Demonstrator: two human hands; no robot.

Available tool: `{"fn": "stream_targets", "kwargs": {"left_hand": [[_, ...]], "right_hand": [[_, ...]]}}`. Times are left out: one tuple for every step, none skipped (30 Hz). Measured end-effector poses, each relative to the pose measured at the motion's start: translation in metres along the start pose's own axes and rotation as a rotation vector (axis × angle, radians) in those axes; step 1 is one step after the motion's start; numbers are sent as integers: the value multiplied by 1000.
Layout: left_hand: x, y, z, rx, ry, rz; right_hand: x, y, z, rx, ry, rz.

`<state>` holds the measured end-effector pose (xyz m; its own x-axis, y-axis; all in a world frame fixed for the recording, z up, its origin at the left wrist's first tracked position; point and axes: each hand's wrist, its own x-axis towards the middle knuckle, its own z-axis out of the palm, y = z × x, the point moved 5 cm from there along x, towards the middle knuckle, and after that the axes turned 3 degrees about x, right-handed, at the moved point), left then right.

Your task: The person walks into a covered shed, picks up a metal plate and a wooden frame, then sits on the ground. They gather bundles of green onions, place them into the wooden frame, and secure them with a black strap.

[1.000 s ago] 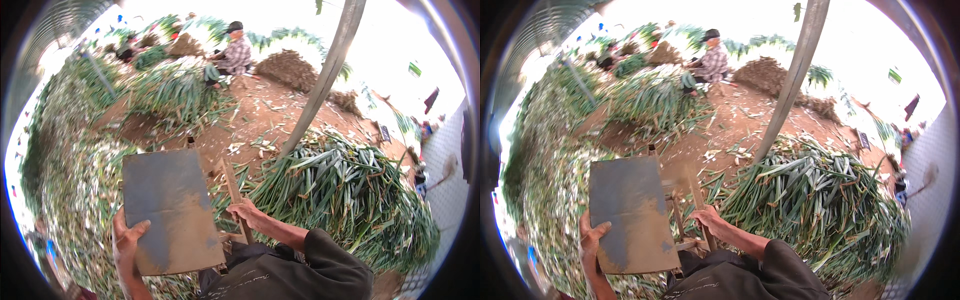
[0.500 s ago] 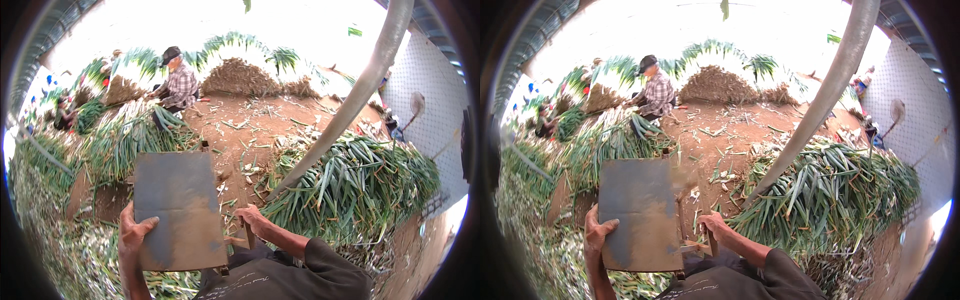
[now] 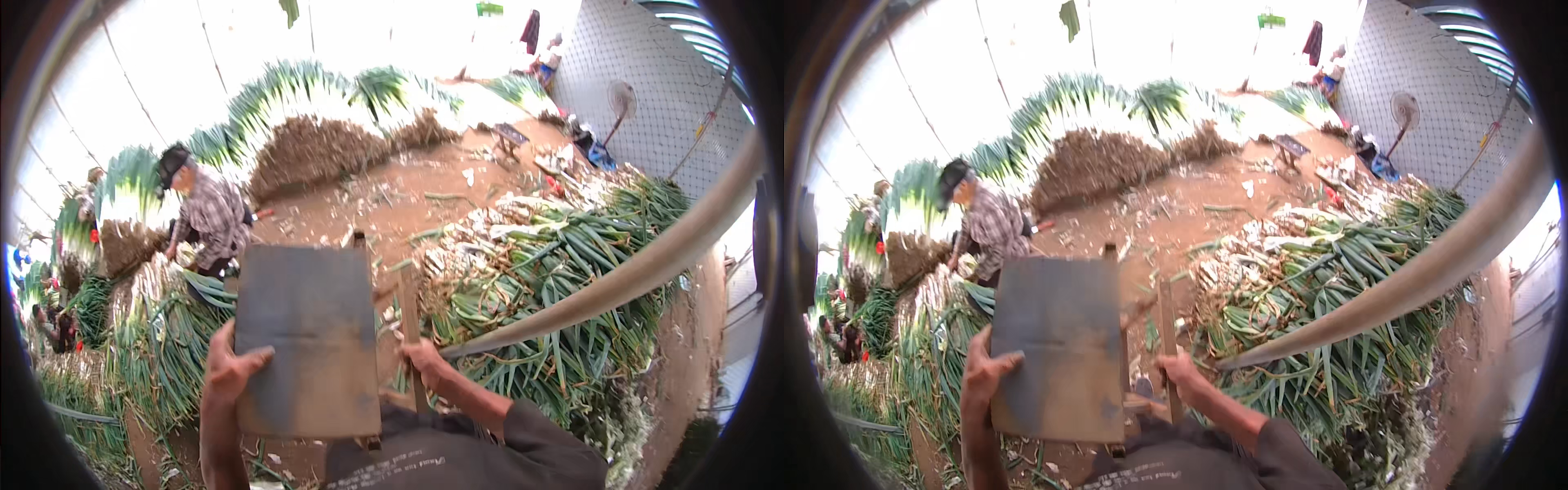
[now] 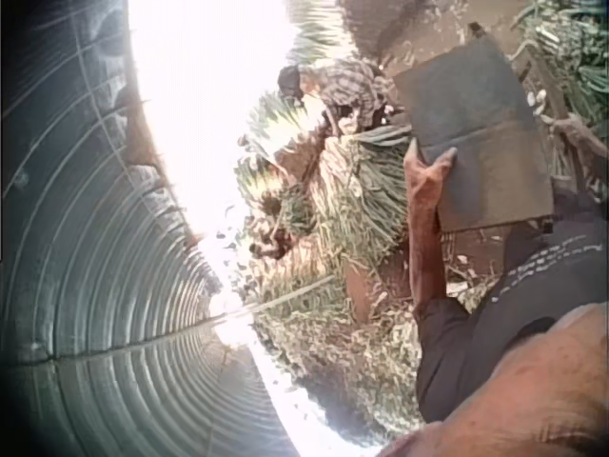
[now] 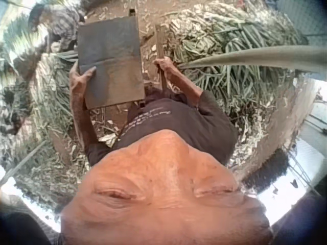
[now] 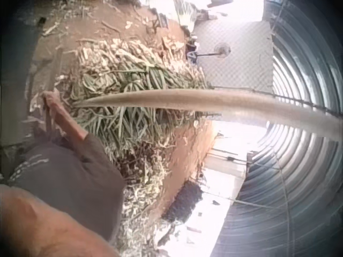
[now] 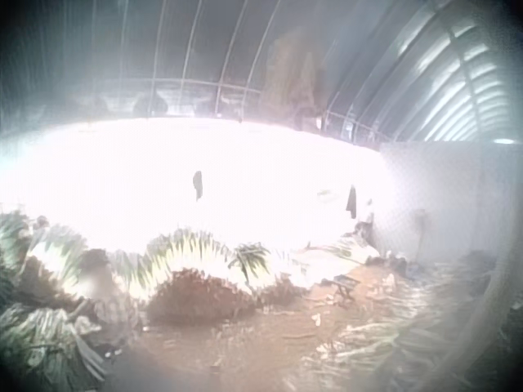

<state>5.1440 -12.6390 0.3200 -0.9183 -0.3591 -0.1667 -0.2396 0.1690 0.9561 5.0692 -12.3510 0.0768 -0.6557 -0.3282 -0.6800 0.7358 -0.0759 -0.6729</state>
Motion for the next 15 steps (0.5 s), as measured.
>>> {"fn": "stream_targets", "kwargs": {"left_hand": [[28,-10,-2,-12,-62,-79],[60,-7,-2,-55,-90,-68],[91,-4,-1,-96,-118,-57],[123,1,-1,-112,-141,-43],[152,7,-1,-123,-161,-21],[181,13,-2,-134,-182,-1],[211,19,0,-102,-220,5],[240,28,3,-68,-252,6],[270,35,7,-35,-285,7],[300,38,12,-21,-312,61],[332,39,19,-19,-334,42],[364,46,26,-23,-361,32],[397,50,32,-27,-389,21],[428,52,37,-55,-445,34],[461,56,43,-58,-480,44]], "right_hand": [[21,-18,8,63,-3,-13],[31,-38,13,55,77,-15],[49,-54,16,67,103,-16],[68,-69,16,79,127,-17],[85,-84,20,95,145,-23],[99,-100,22,135,164,-39],[112,-119,25,148,177,-55],[126,-137,30,159,186,-64],[142,-152,32,170,195,-73],[162,-160,31,236,159,-67],[177,-174,35,232,209,-51],[204,-182,30,251,243,-86],[236,-182,21,270,280,-121],[252,-198,27,289,297,-137],[267,-215,29,310,332,-134]]}}
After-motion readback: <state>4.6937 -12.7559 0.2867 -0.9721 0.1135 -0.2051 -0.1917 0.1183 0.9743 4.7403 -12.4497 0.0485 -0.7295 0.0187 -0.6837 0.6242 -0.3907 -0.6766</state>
